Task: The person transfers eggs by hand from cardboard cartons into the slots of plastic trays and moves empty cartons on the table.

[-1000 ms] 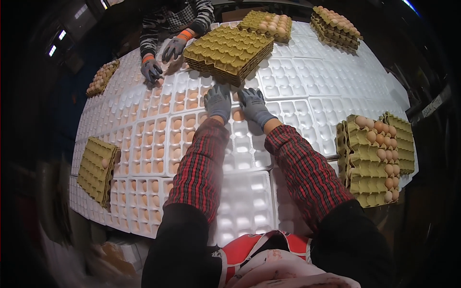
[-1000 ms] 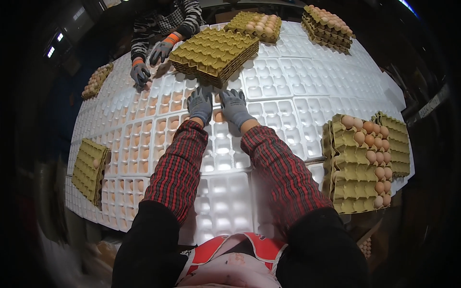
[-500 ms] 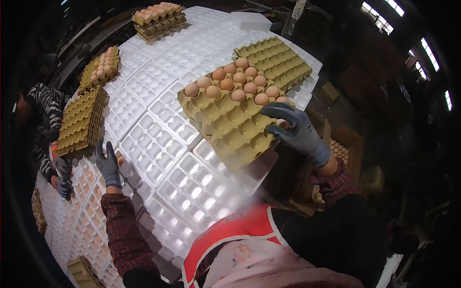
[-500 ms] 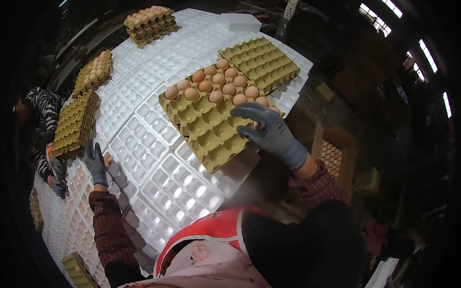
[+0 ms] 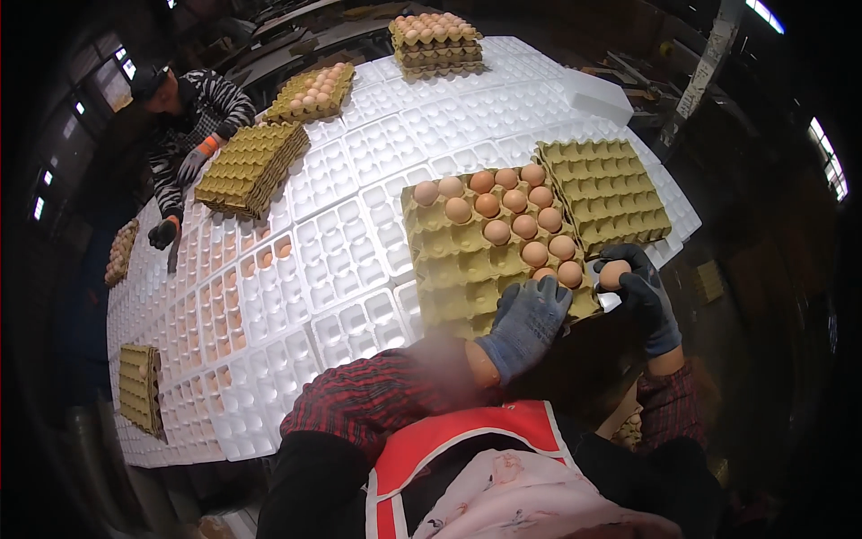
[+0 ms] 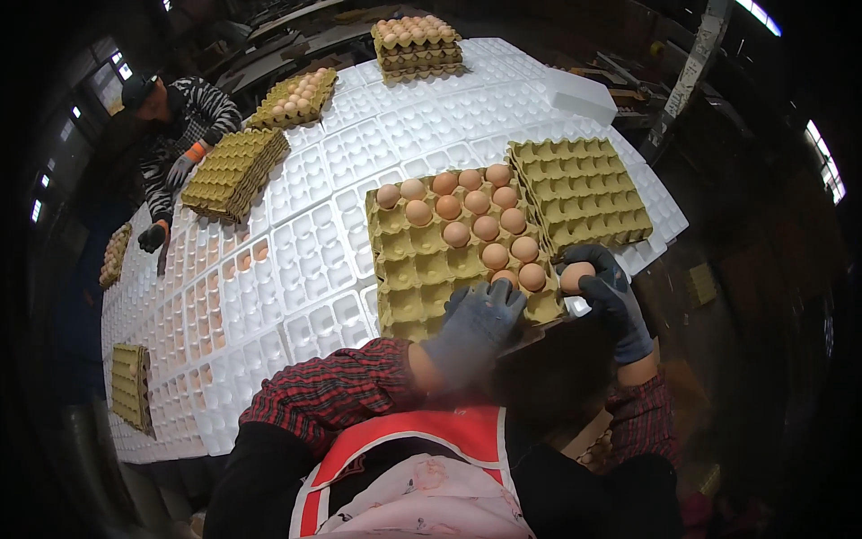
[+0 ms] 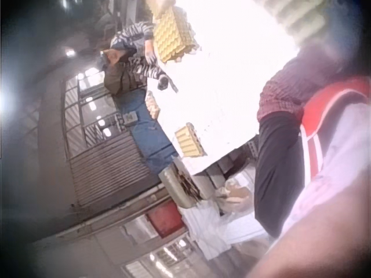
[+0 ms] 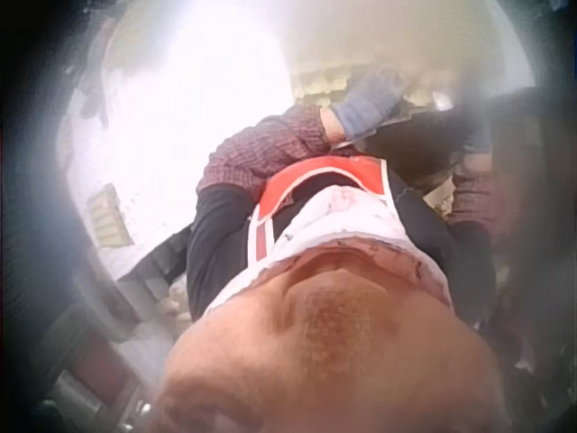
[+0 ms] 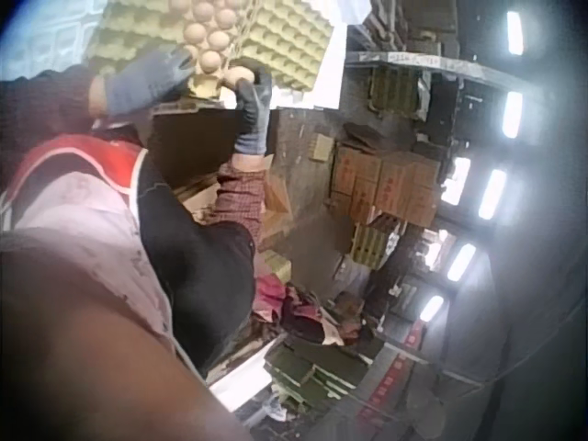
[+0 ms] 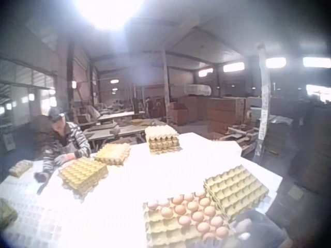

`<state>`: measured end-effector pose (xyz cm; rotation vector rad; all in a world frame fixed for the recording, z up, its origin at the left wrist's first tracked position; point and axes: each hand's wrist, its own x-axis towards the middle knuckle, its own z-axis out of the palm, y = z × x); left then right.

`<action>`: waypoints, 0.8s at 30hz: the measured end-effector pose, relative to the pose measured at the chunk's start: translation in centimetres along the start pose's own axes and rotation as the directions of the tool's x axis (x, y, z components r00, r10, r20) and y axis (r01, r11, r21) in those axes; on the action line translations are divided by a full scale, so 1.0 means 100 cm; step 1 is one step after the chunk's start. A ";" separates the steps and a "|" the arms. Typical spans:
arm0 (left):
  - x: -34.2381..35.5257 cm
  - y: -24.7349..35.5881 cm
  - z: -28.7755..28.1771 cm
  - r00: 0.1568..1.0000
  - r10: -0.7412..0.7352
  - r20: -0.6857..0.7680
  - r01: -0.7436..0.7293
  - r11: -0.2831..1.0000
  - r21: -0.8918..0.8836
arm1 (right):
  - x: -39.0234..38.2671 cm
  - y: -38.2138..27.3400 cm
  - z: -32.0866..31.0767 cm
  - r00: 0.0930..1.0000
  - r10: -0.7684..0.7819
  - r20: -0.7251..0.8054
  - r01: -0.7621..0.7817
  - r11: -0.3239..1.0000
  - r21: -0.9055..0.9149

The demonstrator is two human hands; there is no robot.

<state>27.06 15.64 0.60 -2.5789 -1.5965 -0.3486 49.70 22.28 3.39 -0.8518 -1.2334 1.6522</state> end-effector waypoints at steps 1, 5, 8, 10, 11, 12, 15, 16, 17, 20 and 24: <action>-0.003 -0.001 -0.002 0.999 -0.008 -0.034 0.004 0.993 -0.117 | 0.012 0.002 -0.001 0.989 -0.095 0.112 0.130 0.921 -0.368; -0.002 -0.034 -0.024 0.972 -0.144 -0.184 -0.016 0.746 -0.665 | 0.041 -0.015 0.027 0.871 -0.020 0.491 0.489 0.121 -0.864; 0.006 -0.073 -0.030 0.959 -0.282 0.002 0.120 0.404 -0.907 | 0.052 -0.019 0.036 0.854 0.021 0.521 0.519 0.062 -0.853; 0.018 -0.057 -0.030 0.979 -0.203 0.019 0.163 0.725 -0.669 | 0.052 -0.013 0.020 0.882 -0.029 0.470 0.463 0.240 -0.853; 0.026 -0.049 -0.033 0.988 -0.148 0.052 0.156 0.939 -0.307 | 0.056 -0.008 0.012 0.899 -0.083 0.430 0.424 0.412 -0.807; 0.031 -0.042 -0.022 0.987 -0.155 0.050 0.163 0.938 -0.306 | 0.060 0.003 -0.001 0.914 -0.202 0.351 0.398 0.613 -0.682; 0.033 -0.030 -0.003 0.975 -0.196 0.107 0.200 0.980 -0.026 | 0.065 -0.012 -0.007 0.996 0.031 0.078 -0.019 0.988 -0.155; 0.032 -0.033 -0.009 0.975 -0.193 0.112 0.196 0.980 -0.024 | 0.069 -0.020 -0.008 0.992 0.046 0.118 -0.014 0.965 -0.263; 0.029 -0.040 -0.017 0.978 -0.188 0.095 0.208 0.932 -0.298 | 0.081 -0.016 -0.012 0.954 -0.135 0.269 0.262 0.814 -0.518; 0.021 -0.080 -0.026 0.967 -0.251 -0.031 0.152 0.672 -0.724 | 0.089 -0.008 0.032 0.862 -0.185 0.472 0.469 -0.058 -0.881; 0.037 -0.082 -0.034 0.982 -0.163 -0.100 0.110 0.909 -0.403 | 0.083 -0.011 0.056 0.908 -0.077 0.412 0.385 -0.233 -0.893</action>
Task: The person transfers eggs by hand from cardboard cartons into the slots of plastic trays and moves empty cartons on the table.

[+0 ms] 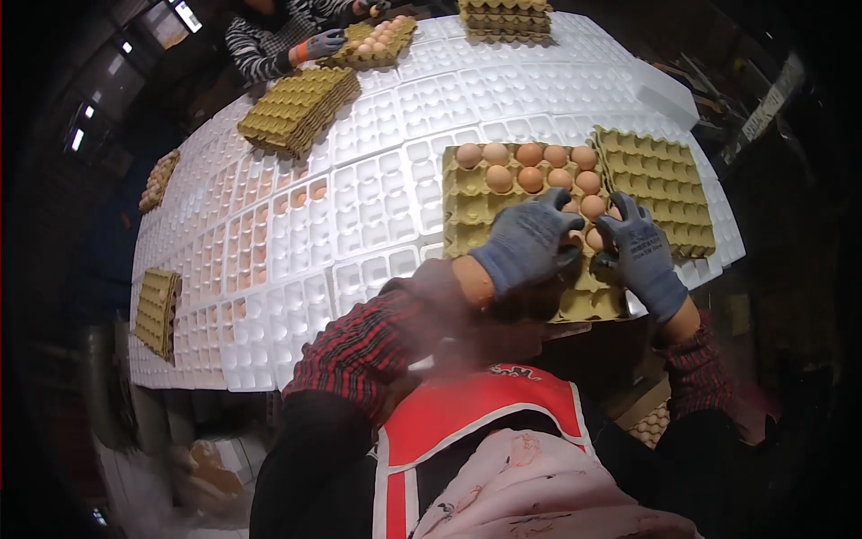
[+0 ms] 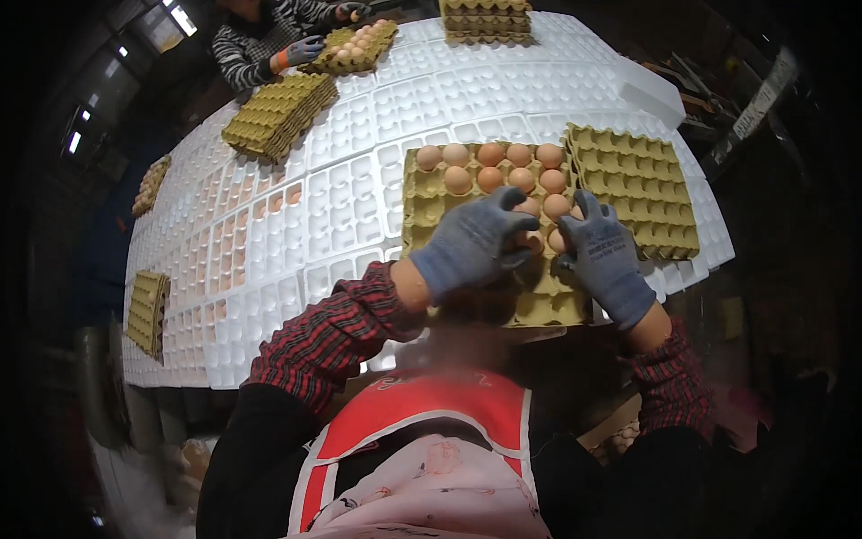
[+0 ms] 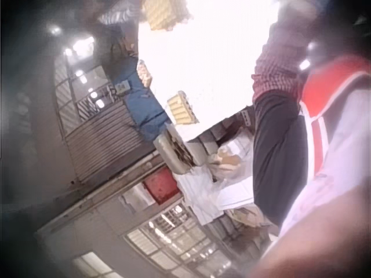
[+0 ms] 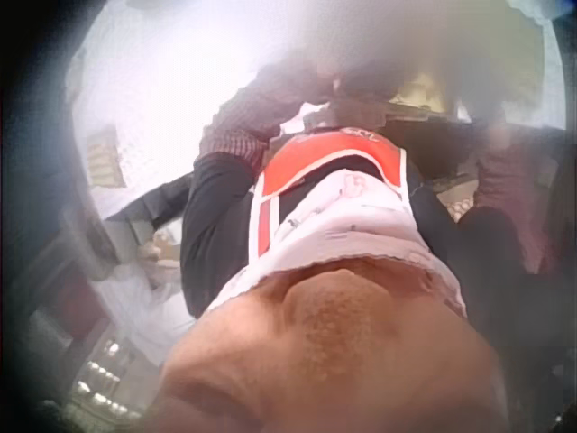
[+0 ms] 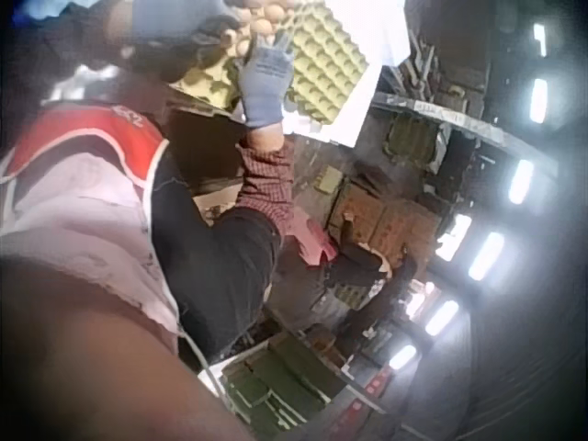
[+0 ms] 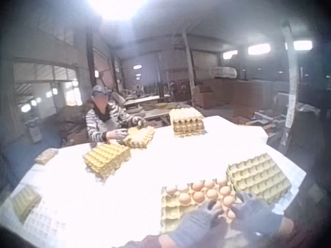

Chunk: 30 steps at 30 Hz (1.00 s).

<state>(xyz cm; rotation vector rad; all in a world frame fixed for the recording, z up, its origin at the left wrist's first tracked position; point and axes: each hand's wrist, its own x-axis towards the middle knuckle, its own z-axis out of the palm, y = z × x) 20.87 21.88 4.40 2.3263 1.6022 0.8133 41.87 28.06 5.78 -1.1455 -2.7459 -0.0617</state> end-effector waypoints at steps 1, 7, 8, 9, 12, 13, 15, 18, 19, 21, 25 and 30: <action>0.007 0.021 0.012 1.000 0.014 -0.003 -0.012 0.938 0.346 | -0.004 0.004 -0.004 1.000 -0.006 -0.005 0.006 1.000 0.025; 0.017 0.028 0.038 0.988 -0.058 0.145 -0.051 0.755 0.654 | -0.007 0.047 0.022 0.998 0.066 -0.011 -0.036 0.665 0.746; 0.017 0.023 0.030 0.982 -0.053 0.180 -0.076 0.764 0.641 | -0.009 0.038 0.012 0.960 0.216 0.179 -0.257 0.420 0.870; 0.009 0.016 0.024 0.990 -0.088 0.106 0.032 0.896 0.442 | -0.012 0.030 0.016 0.973 0.210 0.100 -0.166 0.321 0.933; -0.020 -0.007 -0.014 0.942 -0.003 -0.336 -0.090 0.961 -0.260 | -0.033 0.034 0.038 0.939 0.322 0.117 0.068 -0.511 0.857; -0.037 -0.022 -0.042 0.980 -0.074 -0.187 -0.058 0.788 -0.613 | -0.029 0.016 0.028 0.981 0.098 0.167 -0.027 -0.785 0.619; -0.089 -0.055 -0.075 0.986 -0.159 0.044 0.045 0.002 -0.999 | -0.025 -0.028 0.018 0.977 -0.154 0.144 -0.180 -0.966 0.186; -0.186 -0.129 -0.065 0.930 -0.184 -0.319 -0.270 0.248 -0.930 | 0.006 -0.132 0.026 0.913 -0.375 0.161 -0.380 -0.925 0.003; -0.222 -0.159 -0.066 0.923 -0.305 -0.236 -0.084 0.438 -0.895 | 0.011 -0.159 0.037 0.884 -0.426 0.193 -0.436 -0.900 0.014; -0.286 -0.194 -0.089 0.855 -0.488 -0.172 0.191 0.607 -0.772 | 0.024 -0.222 0.051 0.846 -0.433 0.311 -0.522 -0.793 0.316; -0.335 -0.235 -0.131 0.506 -0.821 -0.264 0.660 0.566 -0.494 | 0.072 -0.321 0.068 0.857 -0.336 0.390 -0.396 0.053 0.917; -0.335 -0.266 -0.137 0.700 -0.679 -0.221 0.712 0.636 0.298 | 0.167 -0.390 0.147 0.930 -0.366 0.037 0.312 0.839 0.445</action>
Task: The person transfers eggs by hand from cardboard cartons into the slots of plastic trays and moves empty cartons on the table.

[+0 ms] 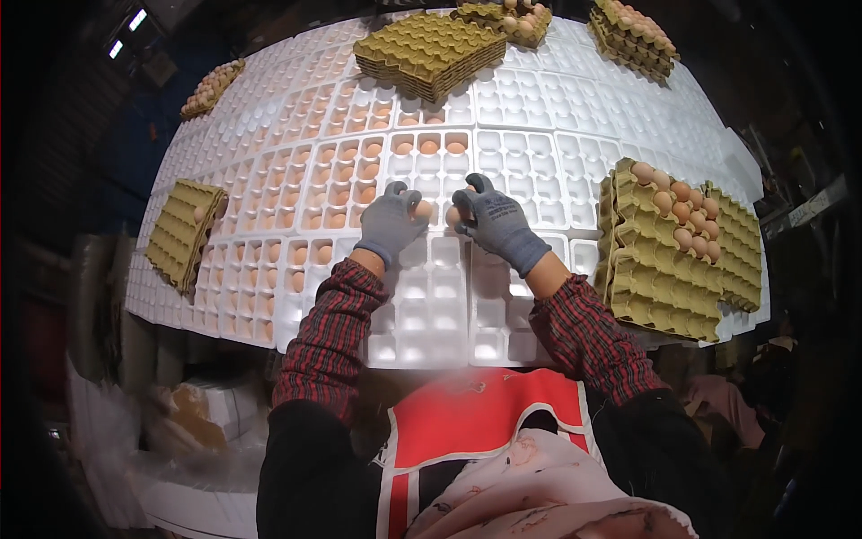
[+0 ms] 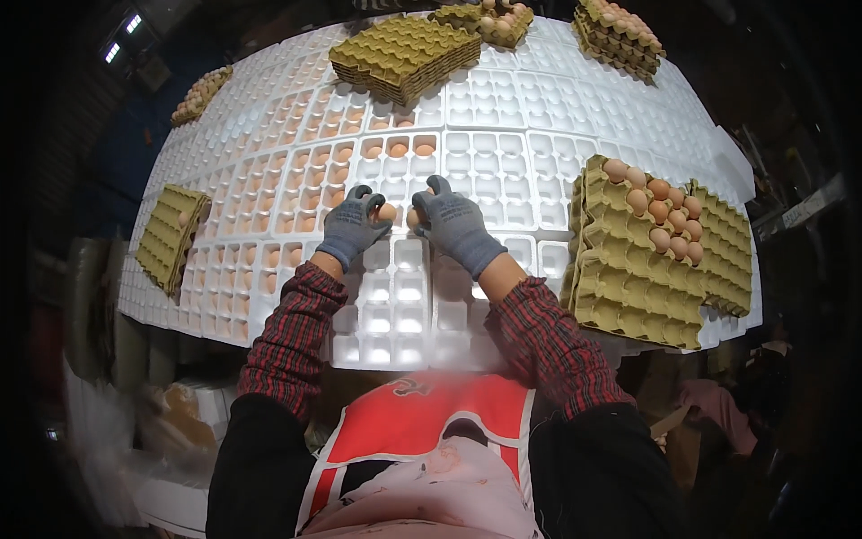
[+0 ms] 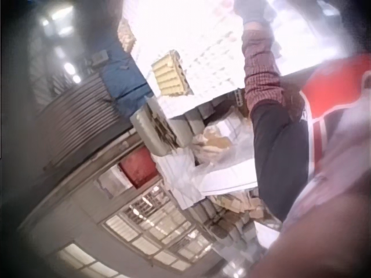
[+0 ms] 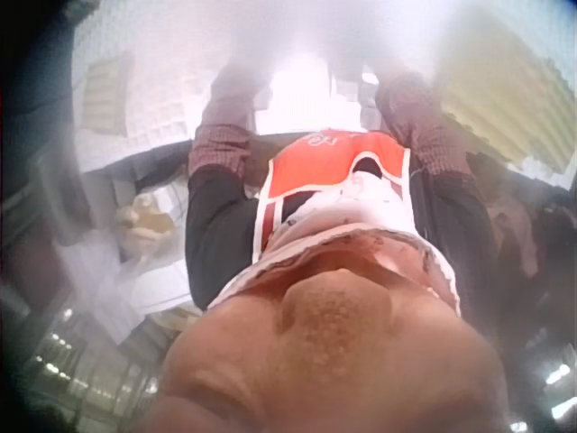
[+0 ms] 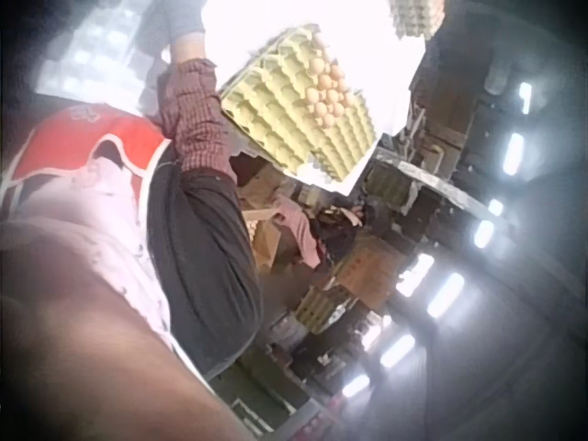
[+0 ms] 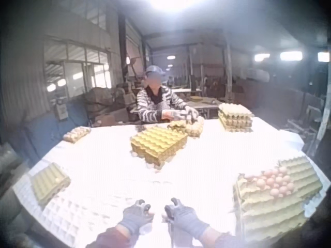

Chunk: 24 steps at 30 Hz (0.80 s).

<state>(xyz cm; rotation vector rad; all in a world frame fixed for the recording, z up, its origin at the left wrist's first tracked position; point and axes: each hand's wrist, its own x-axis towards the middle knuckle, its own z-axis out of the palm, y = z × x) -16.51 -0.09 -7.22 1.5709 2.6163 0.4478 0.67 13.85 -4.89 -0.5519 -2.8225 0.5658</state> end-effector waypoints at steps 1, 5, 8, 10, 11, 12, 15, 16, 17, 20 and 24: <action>-0.001 -0.014 0.005 0.997 0.001 0.074 -0.006 0.998 0.061 | 0.022 -0.009 0.006 0.995 -0.028 0.091 0.037 0.994 -0.106; -0.001 -0.032 0.001 0.992 0.119 0.034 -0.120 0.992 0.037 | 0.069 0.000 0.009 0.887 -0.110 0.448 0.279 0.902 -0.331; 0.002 -0.059 -0.001 0.980 0.190 0.053 -0.187 0.981 -0.056 | 0.095 0.000 0.011 0.904 -0.175 0.390 0.246 0.959 -0.140; 0.023 -0.062 0.005 0.980 0.035 -0.195 -0.123 0.878 -0.462 | 0.106 -0.009 0.014 0.953 -0.071 0.294 0.104 0.989 -0.100; 0.034 -0.039 -0.003 0.963 -0.025 -0.267 -0.125 0.838 -0.530 | 0.104 -0.004 0.025 0.982 -0.103 0.156 0.122 0.986 -0.116; 0.042 -0.040 -0.003 0.921 -0.071 -0.384 -0.170 0.812 -0.558 | 0.103 -0.012 0.042 0.987 -0.160 0.017 0.161 0.979 -0.127; 0.068 -0.035 0.027 0.892 0.078 -0.445 -0.282 0.866 -0.413 | 0.065 -0.010 0.070 1.000 0.002 -0.027 -0.007 0.980 -0.200; 0.067 -0.058 0.039 0.911 0.164 -0.378 -0.260 0.941 -0.216 | 0.054 -0.029 0.066 1.000 -0.018 -0.008 0.017 0.987 -0.159; 0.062 -0.063 0.043 0.951 0.201 -0.236 -0.221 0.973 -0.064 | 0.043 -0.033 0.066 1.000 0.005 -0.016 -0.005 1.000 -0.019; 0.053 -0.092 0.068 0.962 0.209 -0.177 -0.192 0.976 0.106 | -0.043 -0.040 0.004 0.962 -0.185 -0.198 0.246 0.905 0.348; 0.068 -0.007 0.039 0.920 0.271 -0.282 -0.284 0.959 -0.005 | -0.174 0.019 -0.147 0.892 0.049 -0.449 0.051 0.977 0.208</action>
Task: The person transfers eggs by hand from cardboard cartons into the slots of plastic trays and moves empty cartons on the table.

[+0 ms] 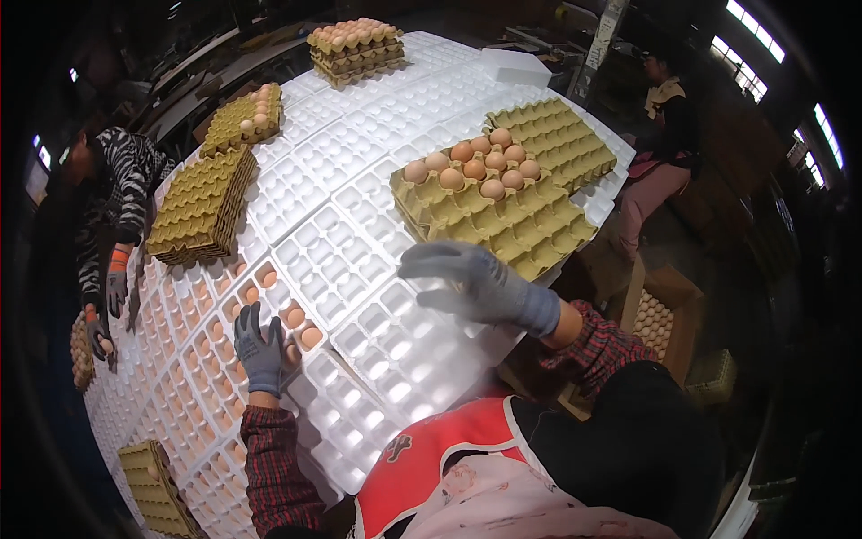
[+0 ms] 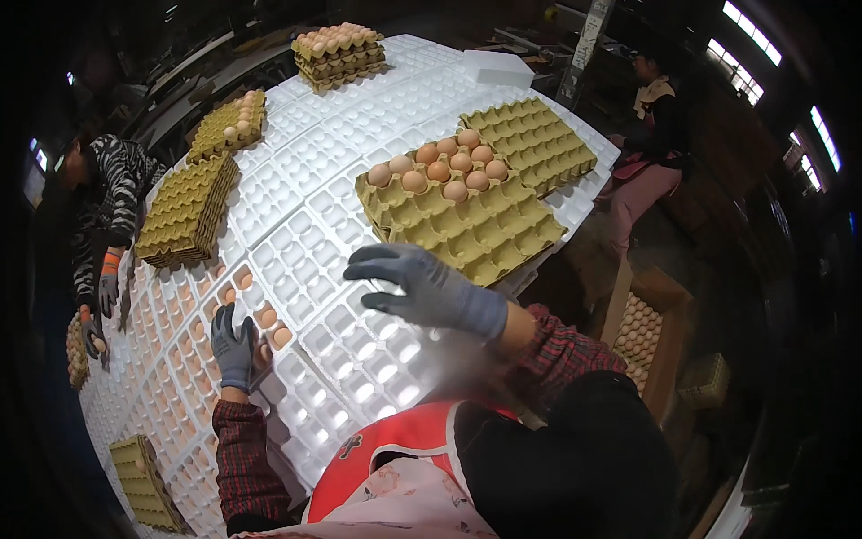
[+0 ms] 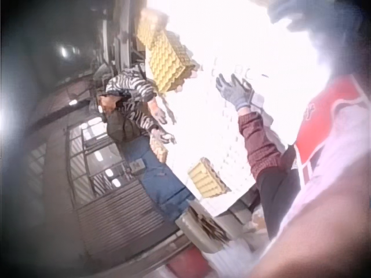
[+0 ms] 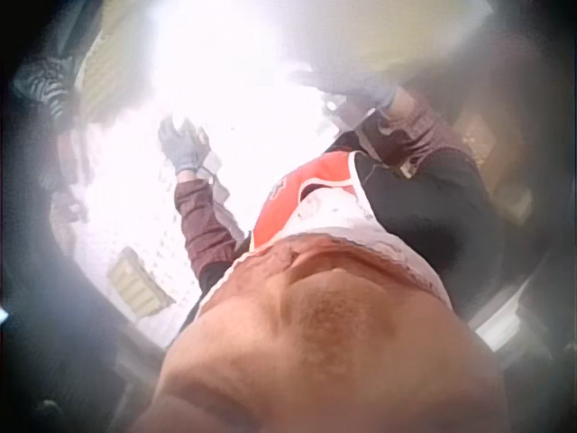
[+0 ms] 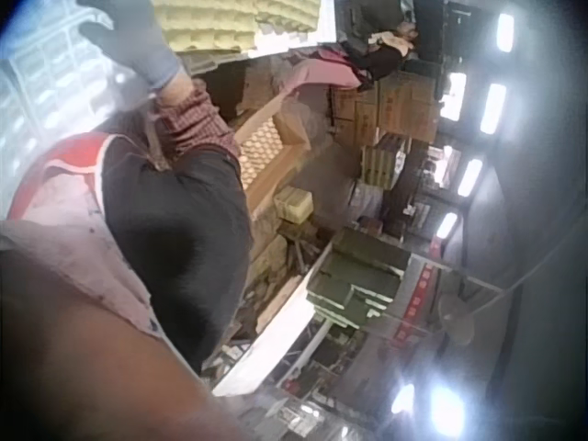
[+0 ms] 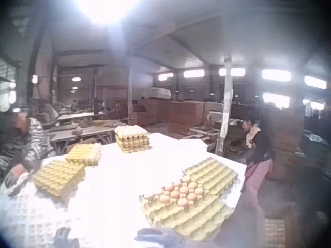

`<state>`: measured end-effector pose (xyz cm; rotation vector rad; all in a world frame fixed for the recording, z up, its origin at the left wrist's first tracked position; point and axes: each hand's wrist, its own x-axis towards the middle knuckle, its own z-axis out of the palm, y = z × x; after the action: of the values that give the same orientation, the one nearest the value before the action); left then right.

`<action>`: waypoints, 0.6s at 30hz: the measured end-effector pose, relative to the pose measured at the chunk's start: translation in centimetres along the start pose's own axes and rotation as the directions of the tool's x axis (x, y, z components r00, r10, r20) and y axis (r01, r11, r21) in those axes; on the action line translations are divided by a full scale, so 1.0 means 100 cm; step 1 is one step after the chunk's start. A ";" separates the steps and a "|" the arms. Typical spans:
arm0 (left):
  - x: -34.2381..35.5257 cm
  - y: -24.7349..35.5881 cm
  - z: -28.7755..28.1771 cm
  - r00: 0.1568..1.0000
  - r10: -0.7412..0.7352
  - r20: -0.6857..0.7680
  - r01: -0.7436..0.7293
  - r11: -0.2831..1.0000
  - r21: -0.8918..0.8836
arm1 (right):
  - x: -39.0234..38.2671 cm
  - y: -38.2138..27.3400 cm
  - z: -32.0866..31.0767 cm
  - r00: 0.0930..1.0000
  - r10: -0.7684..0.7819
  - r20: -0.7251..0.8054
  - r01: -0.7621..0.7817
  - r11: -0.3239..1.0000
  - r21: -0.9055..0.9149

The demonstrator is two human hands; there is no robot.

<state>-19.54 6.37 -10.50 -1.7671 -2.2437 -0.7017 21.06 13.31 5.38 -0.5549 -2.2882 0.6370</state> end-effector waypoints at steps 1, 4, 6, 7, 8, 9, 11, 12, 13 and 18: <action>0.014 0.032 -0.009 0.998 0.024 0.054 -0.008 0.963 -0.270 | -0.008 0.022 -0.042 0.991 0.081 -0.106 -0.099 0.978 -0.182; 0.053 0.177 -0.048 0.949 0.227 0.218 -0.033 0.762 -0.647 | -0.040 0.121 -0.135 0.965 0.153 -0.214 -0.248 0.798 -0.550; 0.069 0.258 -0.042 0.889 0.415 0.196 -0.135 0.645 -0.752 | -0.049 0.157 -0.158 0.974 0.199 -0.111 -0.222 0.726 -0.651; 0.077 0.289 -0.038 0.868 0.459 0.192 -0.205 0.681 -0.703 | -0.047 0.170 -0.160 0.971 0.240 0.017 -0.154 0.673 -0.723; 0.086 0.322 -0.031 0.836 0.514 0.191 -0.277 0.697 -0.662 | -0.048 0.176 -0.166 0.970 0.242 0.008 -0.162 0.669 -0.725; 0.095 0.344 -0.019 0.825 0.562 0.053 -0.437 0.695 -0.571 | -0.041 0.182 -0.163 0.954 0.298 0.031 -0.197 0.701 -0.685; 0.106 0.381 -0.004 0.789 0.611 -0.068 -0.572 0.688 -0.447 | -0.031 0.187 -0.165 0.922 0.380 0.078 -0.242 0.721 -0.649; 0.107 0.393 -0.003 0.764 0.643 0.051 -0.601 0.738 -0.309 | -0.030 0.190 -0.172 0.924 0.370 0.090 -0.232 0.735 -0.637; 0.108 0.407 -0.003 0.734 0.656 0.175 -0.633 0.755 -0.173 | -0.036 0.193 -0.183 0.918 0.391 0.068 -0.320 0.830 -0.456; 0.118 0.414 0.012 0.751 0.639 0.169 -0.613 0.769 -0.181 | -0.054 0.227 -0.209 0.791 0.609 -0.051 -0.303 0.463 0.833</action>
<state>17.08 24.22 3.55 -2.5650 -1.5369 -0.5014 44.25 34.24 3.00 -0.7590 -1.2543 1.5947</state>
